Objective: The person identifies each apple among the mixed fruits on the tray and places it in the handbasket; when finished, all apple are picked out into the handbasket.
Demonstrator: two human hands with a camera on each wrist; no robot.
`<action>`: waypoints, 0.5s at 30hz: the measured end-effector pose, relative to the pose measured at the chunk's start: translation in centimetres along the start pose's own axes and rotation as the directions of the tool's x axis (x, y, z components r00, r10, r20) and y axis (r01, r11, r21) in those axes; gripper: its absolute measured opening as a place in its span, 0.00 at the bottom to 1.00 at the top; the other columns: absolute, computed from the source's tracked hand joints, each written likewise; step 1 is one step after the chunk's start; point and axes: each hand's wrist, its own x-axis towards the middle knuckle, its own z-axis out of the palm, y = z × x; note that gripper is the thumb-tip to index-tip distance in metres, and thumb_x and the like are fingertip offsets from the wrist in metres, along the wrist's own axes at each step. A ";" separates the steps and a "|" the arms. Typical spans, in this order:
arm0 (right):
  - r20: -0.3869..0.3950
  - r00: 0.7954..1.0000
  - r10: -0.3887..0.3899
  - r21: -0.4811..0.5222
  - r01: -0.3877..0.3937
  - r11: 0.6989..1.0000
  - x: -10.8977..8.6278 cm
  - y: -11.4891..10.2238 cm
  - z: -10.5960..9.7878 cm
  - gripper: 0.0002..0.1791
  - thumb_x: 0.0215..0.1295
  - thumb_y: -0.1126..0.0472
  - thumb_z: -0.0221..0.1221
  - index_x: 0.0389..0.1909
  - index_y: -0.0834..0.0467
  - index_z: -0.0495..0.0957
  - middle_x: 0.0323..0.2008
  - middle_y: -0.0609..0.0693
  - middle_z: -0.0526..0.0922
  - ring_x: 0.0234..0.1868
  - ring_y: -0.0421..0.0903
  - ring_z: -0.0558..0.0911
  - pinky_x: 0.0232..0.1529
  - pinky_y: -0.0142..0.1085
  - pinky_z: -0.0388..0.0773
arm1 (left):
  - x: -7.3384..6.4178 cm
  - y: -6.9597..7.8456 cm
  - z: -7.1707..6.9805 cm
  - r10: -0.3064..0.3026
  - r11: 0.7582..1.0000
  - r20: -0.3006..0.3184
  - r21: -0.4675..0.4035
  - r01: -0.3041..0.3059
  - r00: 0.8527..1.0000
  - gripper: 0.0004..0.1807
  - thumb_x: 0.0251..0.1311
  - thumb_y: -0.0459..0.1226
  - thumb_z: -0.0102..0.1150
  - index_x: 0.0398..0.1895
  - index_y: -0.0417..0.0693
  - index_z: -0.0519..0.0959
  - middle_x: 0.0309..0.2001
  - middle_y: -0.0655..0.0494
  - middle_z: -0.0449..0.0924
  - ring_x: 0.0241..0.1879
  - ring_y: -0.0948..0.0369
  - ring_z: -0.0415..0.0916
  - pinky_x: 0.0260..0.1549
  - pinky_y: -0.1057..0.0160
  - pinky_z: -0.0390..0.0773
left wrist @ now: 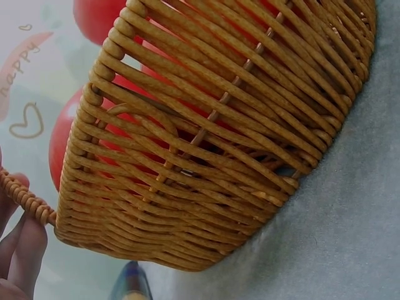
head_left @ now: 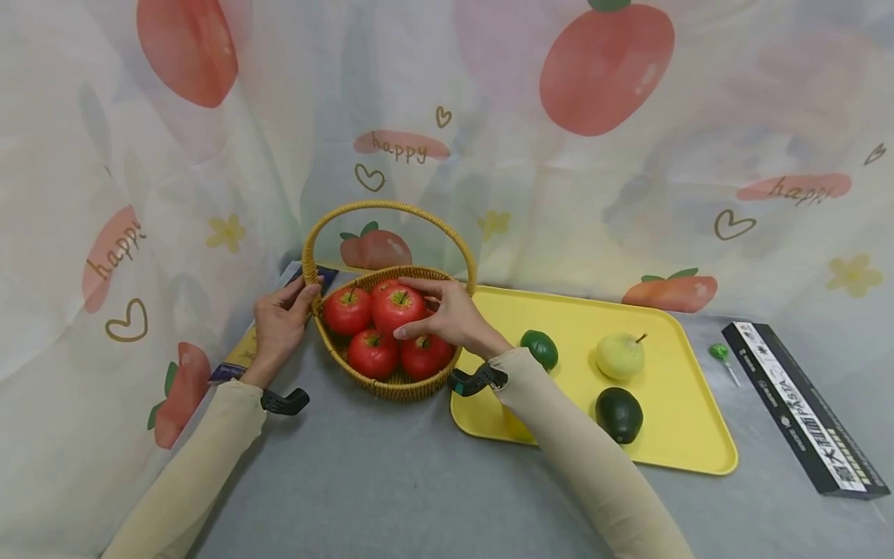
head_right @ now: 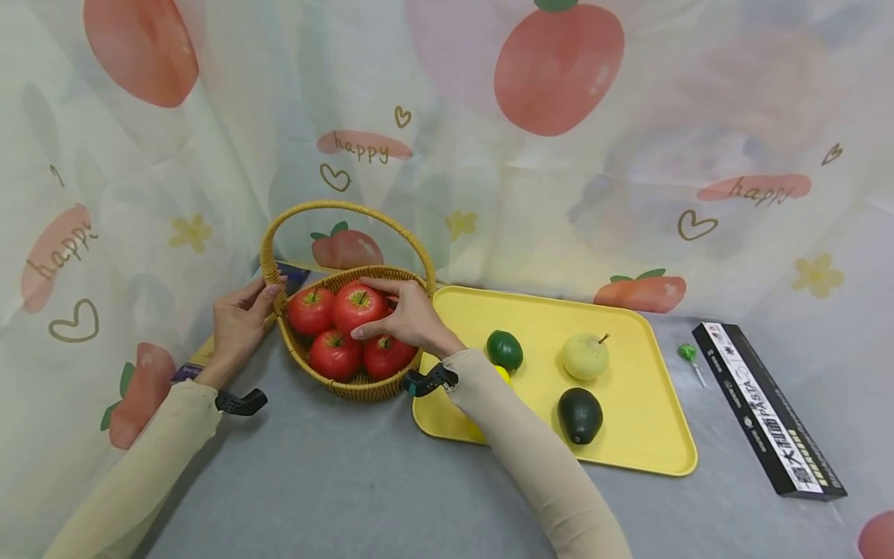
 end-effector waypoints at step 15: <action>0.032 0.999 0.003 -0.140 0.001 0.990 1.6 0.9 0.2 0.45 0.59 0.56 0.79 0.78 0.53 0.71 0.66 0.52 0.80 0.65 0.54 0.81 0.64 0.51 0.82 | 0.4 -1.1 -0.4 -0.023 1.000 0.015 0.003 0.023 1.000 0.18 0.74 0.36 0.64 0.65 0.48 0.84 0.56 0.39 0.87 0.47 0.85 0.81 0.45 0.82 0.79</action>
